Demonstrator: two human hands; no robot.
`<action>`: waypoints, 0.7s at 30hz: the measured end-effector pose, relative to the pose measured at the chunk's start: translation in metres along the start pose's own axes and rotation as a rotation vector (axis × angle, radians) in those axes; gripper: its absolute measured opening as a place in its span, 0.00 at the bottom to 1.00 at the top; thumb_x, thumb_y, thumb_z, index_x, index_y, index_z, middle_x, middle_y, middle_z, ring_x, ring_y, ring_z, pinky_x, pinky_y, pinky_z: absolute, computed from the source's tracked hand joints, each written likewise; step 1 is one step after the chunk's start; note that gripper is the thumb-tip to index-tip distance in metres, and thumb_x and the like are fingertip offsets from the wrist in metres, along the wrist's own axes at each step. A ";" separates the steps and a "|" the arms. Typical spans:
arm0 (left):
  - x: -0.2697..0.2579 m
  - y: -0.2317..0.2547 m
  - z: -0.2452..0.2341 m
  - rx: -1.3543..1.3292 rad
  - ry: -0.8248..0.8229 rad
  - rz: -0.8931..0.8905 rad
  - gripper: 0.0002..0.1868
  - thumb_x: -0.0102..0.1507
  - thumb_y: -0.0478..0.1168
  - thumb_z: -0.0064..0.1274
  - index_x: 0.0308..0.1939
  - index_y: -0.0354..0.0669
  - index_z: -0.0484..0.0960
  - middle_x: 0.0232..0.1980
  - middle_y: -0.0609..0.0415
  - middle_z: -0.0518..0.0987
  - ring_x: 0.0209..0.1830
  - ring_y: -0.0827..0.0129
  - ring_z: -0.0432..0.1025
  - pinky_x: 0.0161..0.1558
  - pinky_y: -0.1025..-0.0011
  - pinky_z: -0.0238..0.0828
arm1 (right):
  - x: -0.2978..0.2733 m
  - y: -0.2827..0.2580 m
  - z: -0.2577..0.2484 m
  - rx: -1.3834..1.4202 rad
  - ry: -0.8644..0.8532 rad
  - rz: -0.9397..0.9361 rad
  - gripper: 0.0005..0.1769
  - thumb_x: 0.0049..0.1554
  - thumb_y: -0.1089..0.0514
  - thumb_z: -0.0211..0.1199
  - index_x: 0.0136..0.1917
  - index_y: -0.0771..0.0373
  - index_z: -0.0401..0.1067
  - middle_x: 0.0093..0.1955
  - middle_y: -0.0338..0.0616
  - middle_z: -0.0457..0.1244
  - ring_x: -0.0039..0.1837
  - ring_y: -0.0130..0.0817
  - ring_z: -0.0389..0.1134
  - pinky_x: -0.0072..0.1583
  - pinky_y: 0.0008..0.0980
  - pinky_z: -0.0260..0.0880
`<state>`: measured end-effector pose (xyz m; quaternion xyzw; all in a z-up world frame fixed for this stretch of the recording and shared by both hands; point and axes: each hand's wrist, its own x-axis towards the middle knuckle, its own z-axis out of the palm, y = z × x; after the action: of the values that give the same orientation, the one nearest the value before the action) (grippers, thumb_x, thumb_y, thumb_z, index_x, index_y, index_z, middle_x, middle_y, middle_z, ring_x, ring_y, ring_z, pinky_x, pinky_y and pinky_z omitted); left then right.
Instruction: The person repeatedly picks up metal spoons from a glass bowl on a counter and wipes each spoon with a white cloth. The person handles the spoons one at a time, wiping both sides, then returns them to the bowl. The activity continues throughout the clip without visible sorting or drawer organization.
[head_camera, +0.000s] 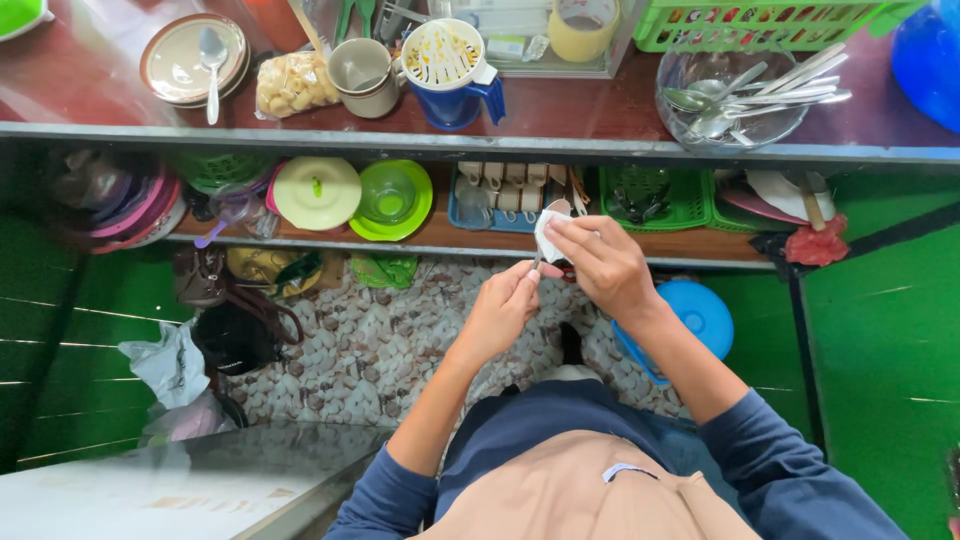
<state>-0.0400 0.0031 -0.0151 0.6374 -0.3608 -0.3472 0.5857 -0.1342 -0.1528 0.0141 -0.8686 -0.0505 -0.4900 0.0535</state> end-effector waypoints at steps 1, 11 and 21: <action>0.001 0.000 0.000 -0.001 0.002 -0.001 0.17 0.71 0.37 0.37 0.48 0.39 0.84 0.13 0.59 0.64 0.15 0.71 0.61 0.23 0.73 0.63 | 0.002 0.002 0.001 0.001 -0.002 -0.001 0.17 0.61 0.72 0.53 0.53 0.63 0.82 0.55 0.46 0.73 0.50 0.43 0.71 0.52 0.36 0.75; 0.005 -0.001 -0.006 -0.039 0.022 -0.054 0.15 0.71 0.37 0.38 0.42 0.42 0.83 0.14 0.62 0.63 0.13 0.75 0.59 0.20 0.77 0.61 | -0.004 -0.006 0.013 0.120 -0.001 0.104 0.20 0.57 0.76 0.54 0.53 0.62 0.82 0.55 0.44 0.73 0.50 0.41 0.70 0.51 0.34 0.75; 0.013 0.018 -0.009 -0.093 -0.129 -0.038 0.16 0.71 0.40 0.37 0.46 0.42 0.83 0.15 0.59 0.63 0.13 0.73 0.60 0.20 0.76 0.61 | -0.015 0.047 0.008 0.441 0.032 0.737 0.17 0.60 0.77 0.59 0.57 0.65 0.79 0.53 0.45 0.72 0.50 0.19 0.58 0.52 0.36 0.69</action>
<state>-0.0263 -0.0046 0.0033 0.5925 -0.3692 -0.4150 0.5834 -0.1282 -0.1985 -0.0052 -0.7886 0.1604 -0.4292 0.4101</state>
